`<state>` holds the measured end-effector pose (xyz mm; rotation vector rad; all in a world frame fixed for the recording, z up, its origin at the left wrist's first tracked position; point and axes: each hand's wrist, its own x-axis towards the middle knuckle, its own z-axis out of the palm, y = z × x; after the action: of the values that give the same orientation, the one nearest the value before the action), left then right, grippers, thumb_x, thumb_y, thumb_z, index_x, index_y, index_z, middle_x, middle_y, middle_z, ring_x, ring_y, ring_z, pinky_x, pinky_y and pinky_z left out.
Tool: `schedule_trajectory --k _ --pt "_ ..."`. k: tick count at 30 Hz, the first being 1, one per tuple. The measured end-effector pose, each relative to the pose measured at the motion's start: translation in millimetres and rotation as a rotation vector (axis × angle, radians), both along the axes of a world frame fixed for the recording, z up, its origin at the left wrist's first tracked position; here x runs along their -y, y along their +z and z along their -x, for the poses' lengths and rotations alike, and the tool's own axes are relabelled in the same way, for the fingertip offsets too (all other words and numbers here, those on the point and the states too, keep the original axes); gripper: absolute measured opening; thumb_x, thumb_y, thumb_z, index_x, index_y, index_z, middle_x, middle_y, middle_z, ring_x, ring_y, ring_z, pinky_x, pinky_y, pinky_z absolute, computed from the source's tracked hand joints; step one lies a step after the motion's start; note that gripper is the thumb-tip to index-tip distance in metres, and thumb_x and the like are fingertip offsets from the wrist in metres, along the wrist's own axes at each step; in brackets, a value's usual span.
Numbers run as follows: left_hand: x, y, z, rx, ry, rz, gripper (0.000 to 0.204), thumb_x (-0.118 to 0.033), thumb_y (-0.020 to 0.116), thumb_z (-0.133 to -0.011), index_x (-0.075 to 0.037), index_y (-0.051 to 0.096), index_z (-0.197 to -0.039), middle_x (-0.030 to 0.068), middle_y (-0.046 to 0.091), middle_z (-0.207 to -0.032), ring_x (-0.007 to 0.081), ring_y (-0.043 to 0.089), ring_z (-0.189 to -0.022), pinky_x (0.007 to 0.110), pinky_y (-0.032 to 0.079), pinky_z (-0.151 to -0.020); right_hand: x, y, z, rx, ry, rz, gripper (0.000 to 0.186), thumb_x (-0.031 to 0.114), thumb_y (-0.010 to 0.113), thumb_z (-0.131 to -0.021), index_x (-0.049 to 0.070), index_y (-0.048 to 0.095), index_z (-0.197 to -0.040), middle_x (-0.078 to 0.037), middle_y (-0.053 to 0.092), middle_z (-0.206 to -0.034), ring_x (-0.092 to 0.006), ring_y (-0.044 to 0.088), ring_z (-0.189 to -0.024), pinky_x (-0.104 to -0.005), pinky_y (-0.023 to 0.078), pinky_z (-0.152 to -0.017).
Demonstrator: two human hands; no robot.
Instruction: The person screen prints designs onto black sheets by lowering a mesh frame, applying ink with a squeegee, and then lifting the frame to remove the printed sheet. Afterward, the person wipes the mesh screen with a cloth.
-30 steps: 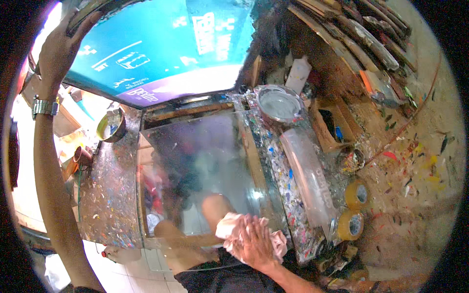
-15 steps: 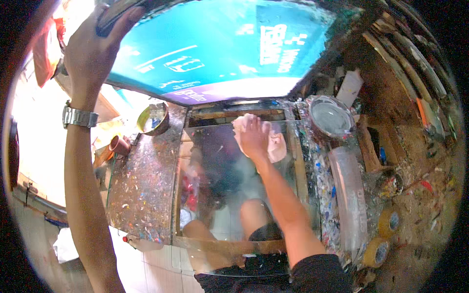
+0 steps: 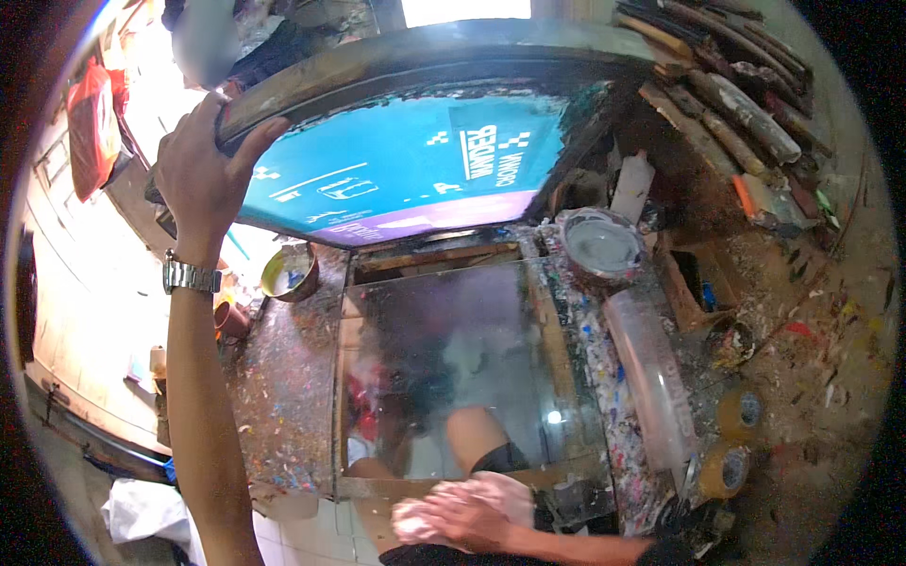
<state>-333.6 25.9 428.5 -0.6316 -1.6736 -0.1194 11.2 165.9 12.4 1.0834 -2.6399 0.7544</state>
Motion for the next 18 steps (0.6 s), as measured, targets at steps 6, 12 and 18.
schedule_trajectory --k 6,12,18 --pt "-14.8 15.2 2.7 -0.033 0.025 0.053 0.066 -0.071 0.070 -0.078 -0.008 0.066 -0.095 0.0071 0.064 -0.074 0.0254 0.063 -0.065 0.038 0.047 -0.063 -71.7 21.5 -80.7 -0.214 -0.557 -0.111 0.041 0.041 0.074 -0.086 0.010 0.065 -0.111 -0.007 0.065 -0.111 -0.0254 0.063 -0.107 -0.0503 0.045 -0.101" --pt "-13.1 0.2 -12.6 -0.003 0.007 0.031 0.068 -0.071 0.072 -0.075 -0.007 0.066 -0.094 0.0082 0.064 -0.077 0.0276 0.063 -0.075 0.040 0.047 -0.072 -76.2 8.0 -73.9 -0.281 -0.667 -0.119 0.036 0.038 0.070 -0.087 0.008 0.066 -0.108 -0.007 0.063 -0.106 -0.0248 0.062 -0.104 -0.0488 0.048 -0.096" --pt "13.4 -61.4 -57.7 -0.150 0.030 0.041 0.079 -0.084 0.056 -0.078 -0.008 0.066 -0.094 0.0088 0.062 -0.084 0.0298 0.060 -0.078 0.043 0.046 -0.075 -88.6 10.6 -44.4 -0.359 -0.703 -0.043 0.039 0.044 0.072 -0.087 0.009 0.068 -0.104 -0.006 0.065 -0.102 -0.0247 0.064 -0.100 -0.0479 0.049 -0.093"
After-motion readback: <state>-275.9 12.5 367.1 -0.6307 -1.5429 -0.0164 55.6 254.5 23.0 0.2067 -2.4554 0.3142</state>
